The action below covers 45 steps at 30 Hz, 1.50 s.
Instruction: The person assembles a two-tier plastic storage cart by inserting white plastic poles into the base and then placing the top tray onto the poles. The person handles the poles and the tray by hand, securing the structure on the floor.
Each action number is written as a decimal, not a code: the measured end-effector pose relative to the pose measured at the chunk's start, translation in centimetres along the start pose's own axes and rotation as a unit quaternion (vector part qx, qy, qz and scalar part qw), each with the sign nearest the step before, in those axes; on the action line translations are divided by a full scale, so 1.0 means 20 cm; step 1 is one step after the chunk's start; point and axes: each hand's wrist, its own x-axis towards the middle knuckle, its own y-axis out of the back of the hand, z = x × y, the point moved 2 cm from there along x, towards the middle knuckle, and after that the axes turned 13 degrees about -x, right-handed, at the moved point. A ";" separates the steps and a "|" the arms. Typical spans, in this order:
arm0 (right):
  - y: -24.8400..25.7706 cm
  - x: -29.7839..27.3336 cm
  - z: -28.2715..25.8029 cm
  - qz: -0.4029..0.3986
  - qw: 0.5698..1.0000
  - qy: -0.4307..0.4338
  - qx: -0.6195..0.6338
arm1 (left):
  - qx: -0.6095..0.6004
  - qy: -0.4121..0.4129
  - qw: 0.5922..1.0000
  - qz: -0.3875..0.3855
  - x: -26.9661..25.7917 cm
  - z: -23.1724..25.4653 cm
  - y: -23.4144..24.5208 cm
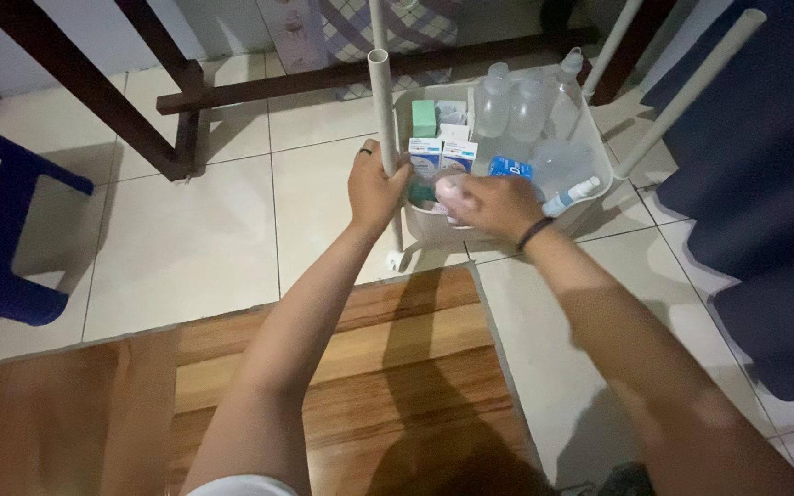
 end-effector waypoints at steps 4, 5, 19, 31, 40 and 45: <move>0.09 -0.21 0.29 0.044 0.995 0.035 -0.088 | 0.049 0.058 0.992 -0.102 0.00 -0.06 0.03; 0.12 -0.28 0.36 0.046 0.994 0.031 -0.090 | 0.052 0.078 0.989 -0.117 -0.01 -0.07 0.03; 0.06 -0.66 0.93 0.112 0.920 -0.315 -0.204 | 0.036 0.134 0.977 -0.163 -0.04 -0.08 0.08; 0.11 -0.40 0.65 -0.081 0.881 -0.430 0.178 | 0.019 0.159 0.972 -0.172 -0.01 -0.27 0.26; 0.02 -0.21 0.48 -0.164 0.887 -0.405 0.153 | 0.010 0.192 0.971 -0.142 -0.05 -0.47 0.54; -0.03 -0.12 0.34 -0.178 0.896 -0.358 0.192 | -0.016 0.210 0.970 -0.119 -0.09 -0.54 0.72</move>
